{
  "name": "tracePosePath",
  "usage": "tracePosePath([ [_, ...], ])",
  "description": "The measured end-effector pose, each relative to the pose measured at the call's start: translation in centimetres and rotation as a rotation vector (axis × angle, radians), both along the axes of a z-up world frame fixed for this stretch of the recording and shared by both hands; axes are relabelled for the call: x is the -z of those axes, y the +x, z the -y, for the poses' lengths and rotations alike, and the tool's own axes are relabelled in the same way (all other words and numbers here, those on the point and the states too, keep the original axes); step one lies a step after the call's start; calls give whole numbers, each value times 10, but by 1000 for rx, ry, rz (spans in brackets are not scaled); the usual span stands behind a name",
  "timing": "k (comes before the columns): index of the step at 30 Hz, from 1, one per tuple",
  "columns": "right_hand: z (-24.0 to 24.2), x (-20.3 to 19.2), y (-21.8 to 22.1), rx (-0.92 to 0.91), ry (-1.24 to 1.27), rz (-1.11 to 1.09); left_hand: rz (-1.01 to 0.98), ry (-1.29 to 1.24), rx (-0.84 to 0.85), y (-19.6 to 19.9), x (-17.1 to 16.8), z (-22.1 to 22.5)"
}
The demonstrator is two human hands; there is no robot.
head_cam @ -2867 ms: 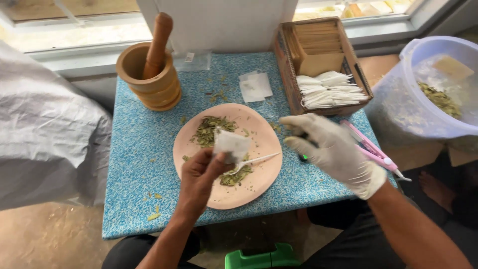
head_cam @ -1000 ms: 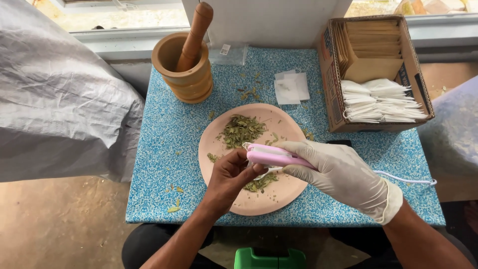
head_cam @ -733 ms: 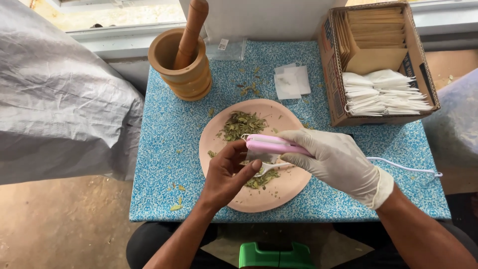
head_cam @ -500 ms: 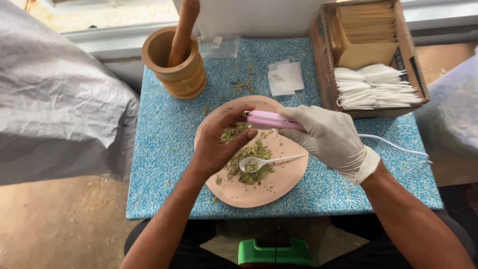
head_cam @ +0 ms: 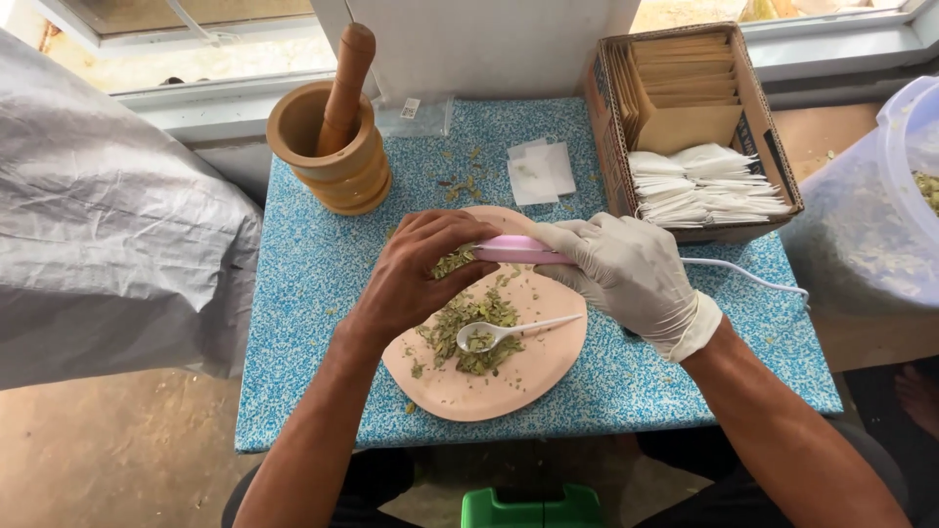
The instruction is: Filling small filter bags with dried tea leaves, weighing them on a digital scale, and sealing them with a handheld heat sealer.
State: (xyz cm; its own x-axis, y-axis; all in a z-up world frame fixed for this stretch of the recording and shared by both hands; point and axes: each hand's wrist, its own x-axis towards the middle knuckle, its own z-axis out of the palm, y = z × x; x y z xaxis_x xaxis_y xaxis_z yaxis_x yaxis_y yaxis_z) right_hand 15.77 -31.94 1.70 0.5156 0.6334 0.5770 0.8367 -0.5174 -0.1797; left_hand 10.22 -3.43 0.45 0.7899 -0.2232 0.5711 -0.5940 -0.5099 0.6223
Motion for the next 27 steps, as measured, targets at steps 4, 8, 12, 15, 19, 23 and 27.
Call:
tracePosePath([
  [4, 1, -4, -1, 14, -42, 6, 8, -2, 7, 2, 2, -2],
  [8, 1, -6, -9, 43, -44, -63, 48, 7, 6, -2, -3, 0],
  [12, -4, -12, -16, 53, -39, -105, 78, 20, -8, -4, -3, -1],
  [15, -2, -12, -13, 45, -31, -114, 77, -5, -18, -4, -3, 3],
  [19, -1, -14, -16, 36, 13, -182, 37, -54, -5, -10, -7, 11],
  [23, 3, -11, -16, 48, 44, -228, -30, -203, 15, -11, -7, 17],
  [27, 7, -11, -17, 21, 139, -378, -230, -234, -34, -13, -11, 19],
])
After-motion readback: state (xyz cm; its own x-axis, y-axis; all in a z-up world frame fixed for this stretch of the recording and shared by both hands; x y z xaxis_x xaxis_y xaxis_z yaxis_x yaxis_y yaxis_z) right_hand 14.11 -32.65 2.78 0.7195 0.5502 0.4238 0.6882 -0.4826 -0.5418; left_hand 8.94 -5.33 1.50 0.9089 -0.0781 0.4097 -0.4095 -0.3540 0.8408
